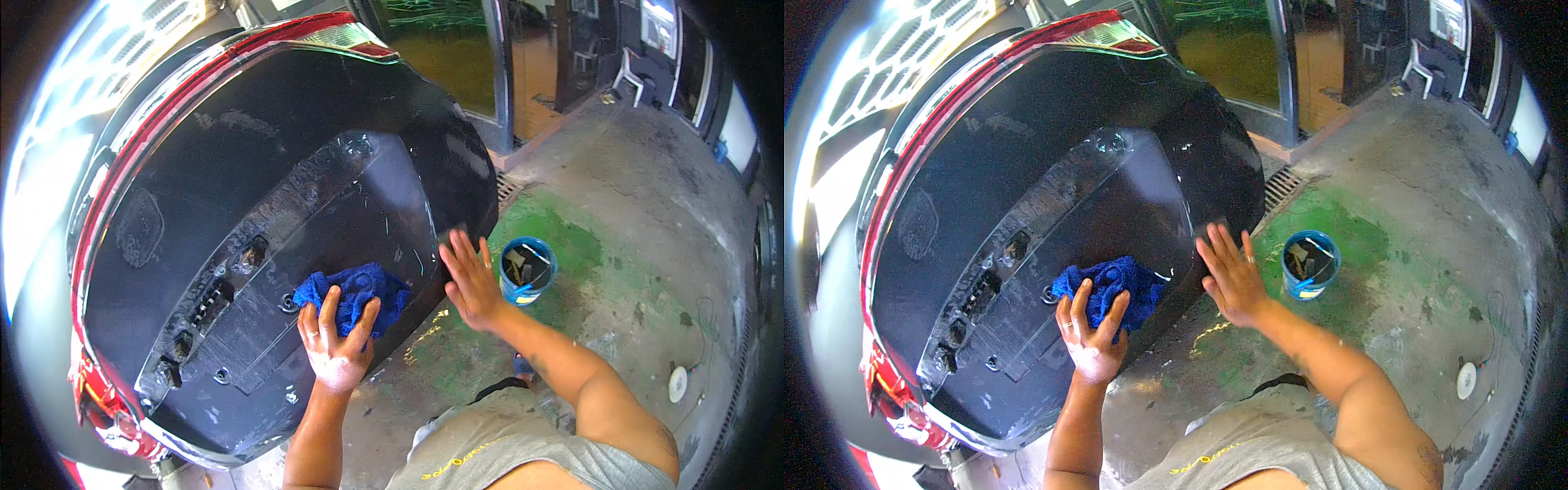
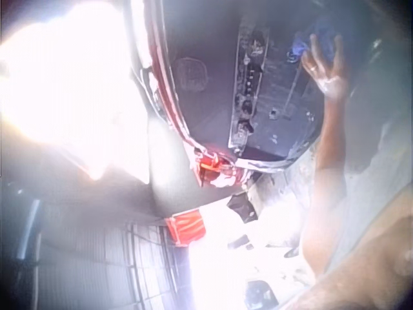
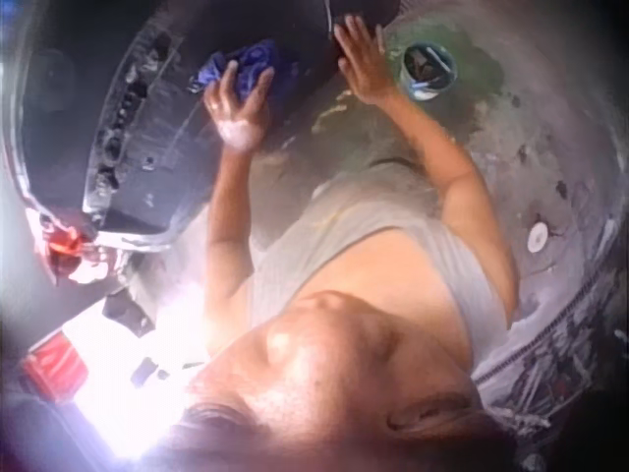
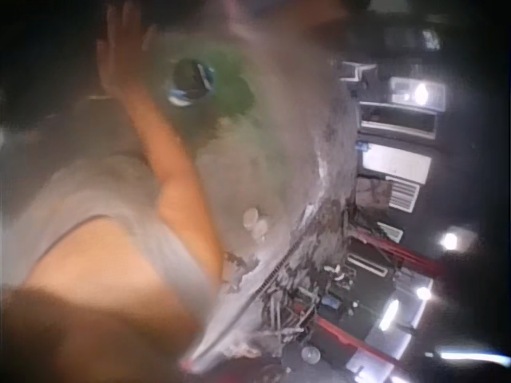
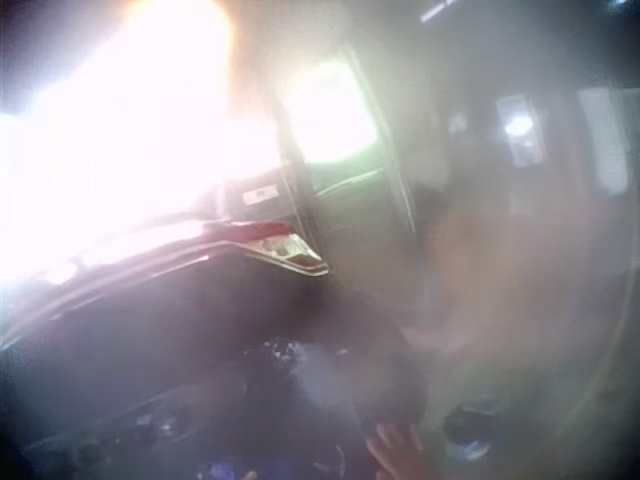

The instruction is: The person wipes the interior of a car trunk with a blue cloth, repeatedly dipping the cloth into a bucket of water. The person scrubs the trunk surface and occasionally pauses to rinse the cloth.

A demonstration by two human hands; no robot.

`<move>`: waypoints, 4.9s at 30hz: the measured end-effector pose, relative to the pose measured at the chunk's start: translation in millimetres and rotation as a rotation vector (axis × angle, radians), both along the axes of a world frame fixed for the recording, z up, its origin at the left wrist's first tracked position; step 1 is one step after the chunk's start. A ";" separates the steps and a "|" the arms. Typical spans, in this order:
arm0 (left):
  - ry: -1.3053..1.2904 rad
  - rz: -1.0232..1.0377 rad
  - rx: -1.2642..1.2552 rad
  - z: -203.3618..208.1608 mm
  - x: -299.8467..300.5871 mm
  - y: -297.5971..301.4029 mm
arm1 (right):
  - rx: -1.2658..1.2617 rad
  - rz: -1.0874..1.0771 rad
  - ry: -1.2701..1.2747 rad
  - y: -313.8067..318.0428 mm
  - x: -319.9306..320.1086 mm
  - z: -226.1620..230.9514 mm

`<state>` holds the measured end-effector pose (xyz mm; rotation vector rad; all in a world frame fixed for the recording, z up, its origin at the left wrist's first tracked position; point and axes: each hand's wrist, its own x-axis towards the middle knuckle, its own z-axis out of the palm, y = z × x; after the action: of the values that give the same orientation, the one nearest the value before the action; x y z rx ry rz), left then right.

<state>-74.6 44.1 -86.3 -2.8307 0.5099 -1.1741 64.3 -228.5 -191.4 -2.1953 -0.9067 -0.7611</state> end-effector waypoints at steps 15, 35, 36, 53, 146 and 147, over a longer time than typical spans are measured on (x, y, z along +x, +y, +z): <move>0.002 -0.005 0.008 3.1 -4.2 1.2 | 0.004 -0.035 -0.059 22.2 33.5 67.5; -0.001 0.049 0.036 -4.7 -8.0 5.5 | 0.248 -0.261 0.176 88.8 77.8 126.9; 0.003 0.057 0.039 -3.7 -12.0 6.7 | 0.228 -0.271 0.175 85.6 80.6 126.9; -0.023 -0.002 0.011 2.9 3.8 -4.7 | 0.206 -0.453 0.442 -35.0 237.1 182.3; -0.009 -0.048 0.036 -2.3 -49.4 46.6 | 0.134 -0.326 0.270 71.3 -95.1 -12.6; -0.008 -0.059 0.039 -0.3 -47.4 45.4 | 0.235 -0.441 0.238 58.3 -57.6 -7.3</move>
<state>-122.0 89.5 -86.6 -2.7955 0.6131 -1.1710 6.6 -170.1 -198.6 -2.2341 -0.2015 -0.7393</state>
